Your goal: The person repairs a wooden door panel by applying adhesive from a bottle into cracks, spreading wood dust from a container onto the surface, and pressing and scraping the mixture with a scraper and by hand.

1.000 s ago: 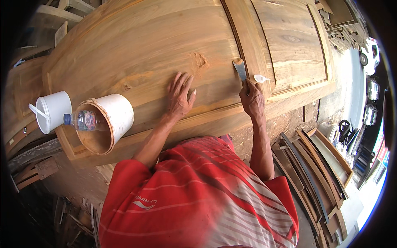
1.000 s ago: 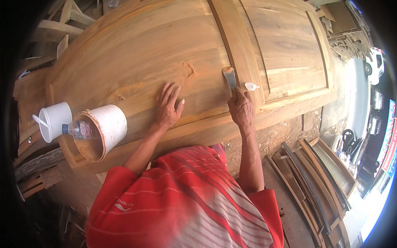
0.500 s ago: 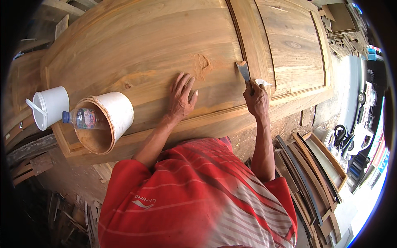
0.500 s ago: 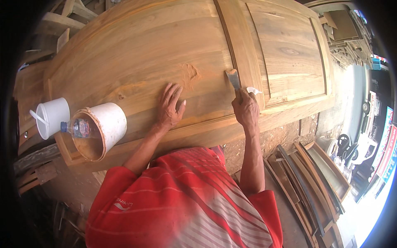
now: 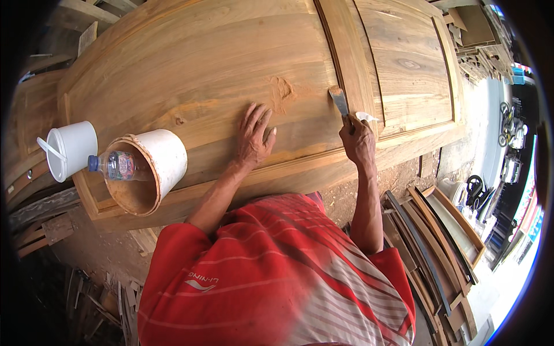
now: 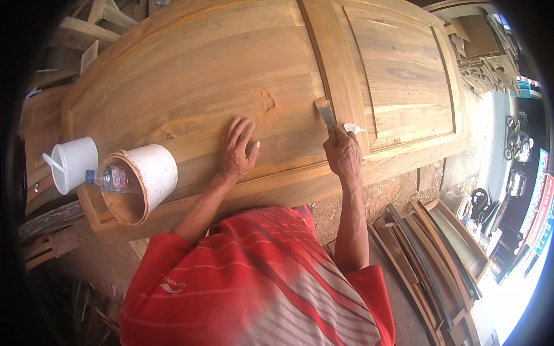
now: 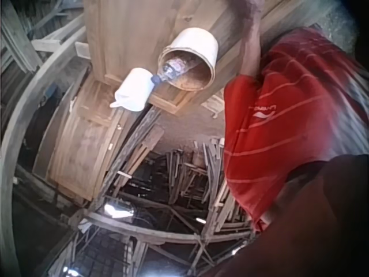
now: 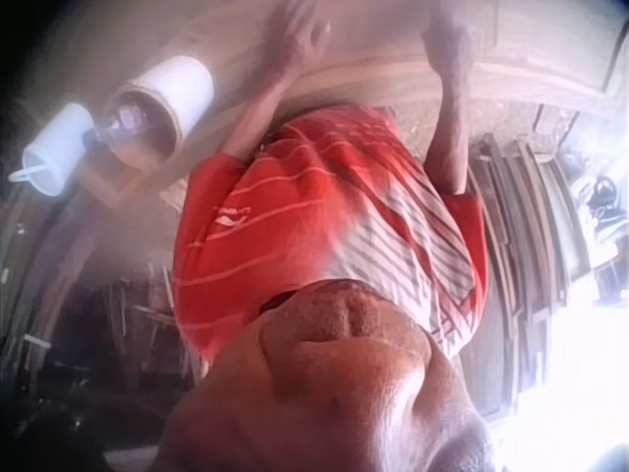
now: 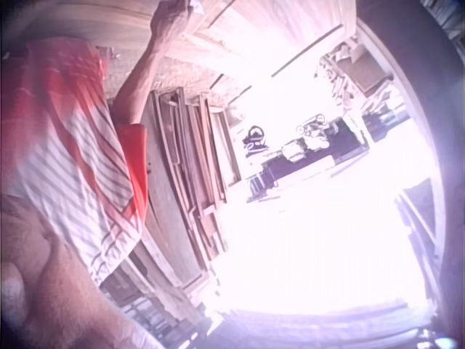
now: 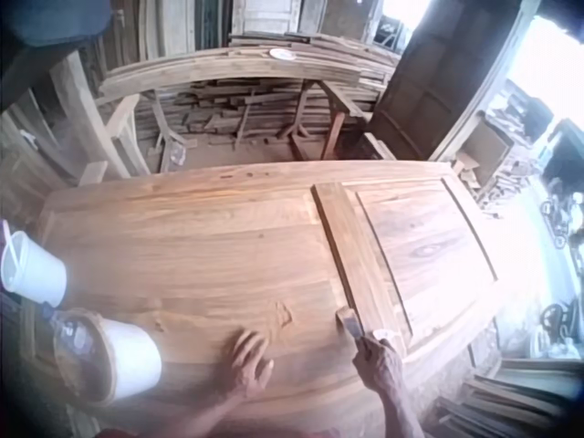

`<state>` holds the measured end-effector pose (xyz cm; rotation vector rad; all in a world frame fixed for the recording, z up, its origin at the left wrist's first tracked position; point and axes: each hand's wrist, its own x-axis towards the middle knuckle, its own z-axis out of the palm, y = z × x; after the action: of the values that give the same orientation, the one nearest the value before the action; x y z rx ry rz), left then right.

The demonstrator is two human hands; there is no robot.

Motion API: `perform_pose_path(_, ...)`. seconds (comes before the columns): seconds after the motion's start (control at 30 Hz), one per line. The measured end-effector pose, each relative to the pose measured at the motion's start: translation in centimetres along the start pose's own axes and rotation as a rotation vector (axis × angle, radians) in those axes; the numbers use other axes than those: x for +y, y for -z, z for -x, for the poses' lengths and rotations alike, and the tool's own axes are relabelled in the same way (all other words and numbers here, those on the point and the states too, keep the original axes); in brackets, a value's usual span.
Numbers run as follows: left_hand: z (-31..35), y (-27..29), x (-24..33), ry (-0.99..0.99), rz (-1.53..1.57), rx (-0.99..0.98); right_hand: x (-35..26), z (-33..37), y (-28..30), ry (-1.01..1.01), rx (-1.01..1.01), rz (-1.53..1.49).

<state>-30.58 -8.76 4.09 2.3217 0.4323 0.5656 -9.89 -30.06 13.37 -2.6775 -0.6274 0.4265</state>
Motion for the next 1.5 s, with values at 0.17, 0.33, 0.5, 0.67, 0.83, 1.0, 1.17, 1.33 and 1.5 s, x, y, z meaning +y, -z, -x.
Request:
perform_pose_path(0.17, 0.0, 0.0, -0.1, -0.002, 0.006, 0.004, -0.1, 0.3, 0.0, -0.015, -0.009, -0.022)
perform_pose_path(0.33, 0.1, 0.0, -0.1, -0.013, -0.006, 0.03, 0.5, 0.7, -0.8, 0.037, -0.009, -0.07)
perform_pose_path(0.5, -0.4, 0.7, 2.2, -0.006, 0.03, 0.035, -1.1, 3.4, -2.9, 0.15, 0.089, -0.222)
perform_pose_path(0.67, 0.5, -0.8, 6.4, 0.674, 0.946, -0.229, -5.3, 7.7, -6.3, 0.216, -0.03, -0.322)
perform_pose_path(0.83, 3.6, -2.2, 5.2, 0.782, 0.972, -0.171, -5.1, 9.7, -5.9, 0.201, -0.105, -0.411)
perform_pose_path(1.0, 5.2, 1.1, 2.7, 0.62, 0.397, 0.055, 3.7, 5.6, -4.5, 0.047, 0.384, -0.191)
perform_pose_path(1.17, 7.2, 3.9, -0.7, 0.807, 0.366, 0.142, 6.8, -0.1, -2.8, 0.087, 0.323, -0.181)
perform_pose_path(1.33, 5.9, 2.5, -0.4, 0.891, 0.642, 0.275, 8.7, -3.3, -2.7, 0.077, 0.229, -0.239)
perform_pose_path(1.5, 5.0, 0.7, 1.7, 0.94, 0.67, 0.329, 12.4, -6.0, -0.8, 0.047, 0.358, -0.334)
